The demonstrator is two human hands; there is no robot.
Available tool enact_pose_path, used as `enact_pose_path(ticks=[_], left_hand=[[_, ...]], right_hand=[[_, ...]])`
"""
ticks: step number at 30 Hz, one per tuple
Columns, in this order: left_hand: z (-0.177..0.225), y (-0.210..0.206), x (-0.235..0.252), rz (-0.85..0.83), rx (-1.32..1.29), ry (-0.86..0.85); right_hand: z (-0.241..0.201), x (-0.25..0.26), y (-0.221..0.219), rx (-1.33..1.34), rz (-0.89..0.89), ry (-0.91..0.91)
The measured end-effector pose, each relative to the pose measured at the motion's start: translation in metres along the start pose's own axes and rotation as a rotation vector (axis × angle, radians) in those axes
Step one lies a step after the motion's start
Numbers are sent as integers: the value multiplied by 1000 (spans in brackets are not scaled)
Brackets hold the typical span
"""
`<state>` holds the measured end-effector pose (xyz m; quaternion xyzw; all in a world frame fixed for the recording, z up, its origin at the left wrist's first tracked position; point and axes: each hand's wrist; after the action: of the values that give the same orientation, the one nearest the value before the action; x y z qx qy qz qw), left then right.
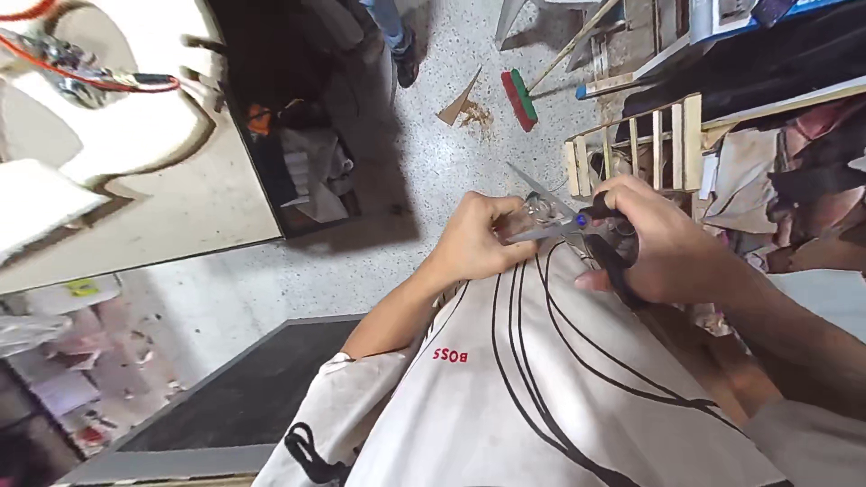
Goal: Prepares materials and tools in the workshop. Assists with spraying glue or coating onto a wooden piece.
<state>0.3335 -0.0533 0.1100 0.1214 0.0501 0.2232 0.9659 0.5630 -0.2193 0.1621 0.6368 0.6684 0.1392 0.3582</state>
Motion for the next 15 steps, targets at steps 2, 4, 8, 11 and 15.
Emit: enact_pose_path(ticks=[2,4,8,11,15], left_hand=[[3,-6,2,-36,22,-16],[7,-7,2,-44,42,-12],[4,-9,-1,-56,40,16],[-1,-11,-1,-69,6,11],[1,-12,1,-58,-4,-6]], right_hand=[[-1,2,-5,-18,26,34],[-2,4,-11,-10,52,31],[-1,2,-11,-9,104,35],[3,-2,-5,-24,48,14],[7,-7,-4,13,-10,1]])
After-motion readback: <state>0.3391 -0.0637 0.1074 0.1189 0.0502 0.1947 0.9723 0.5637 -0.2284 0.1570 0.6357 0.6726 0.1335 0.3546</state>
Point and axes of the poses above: each hand's wrist, its own x-axis towards the middle knuckle, its own y-axis out of the back of the hand, z = x × y, and after that the axes turned 1 degree about z, right-handed
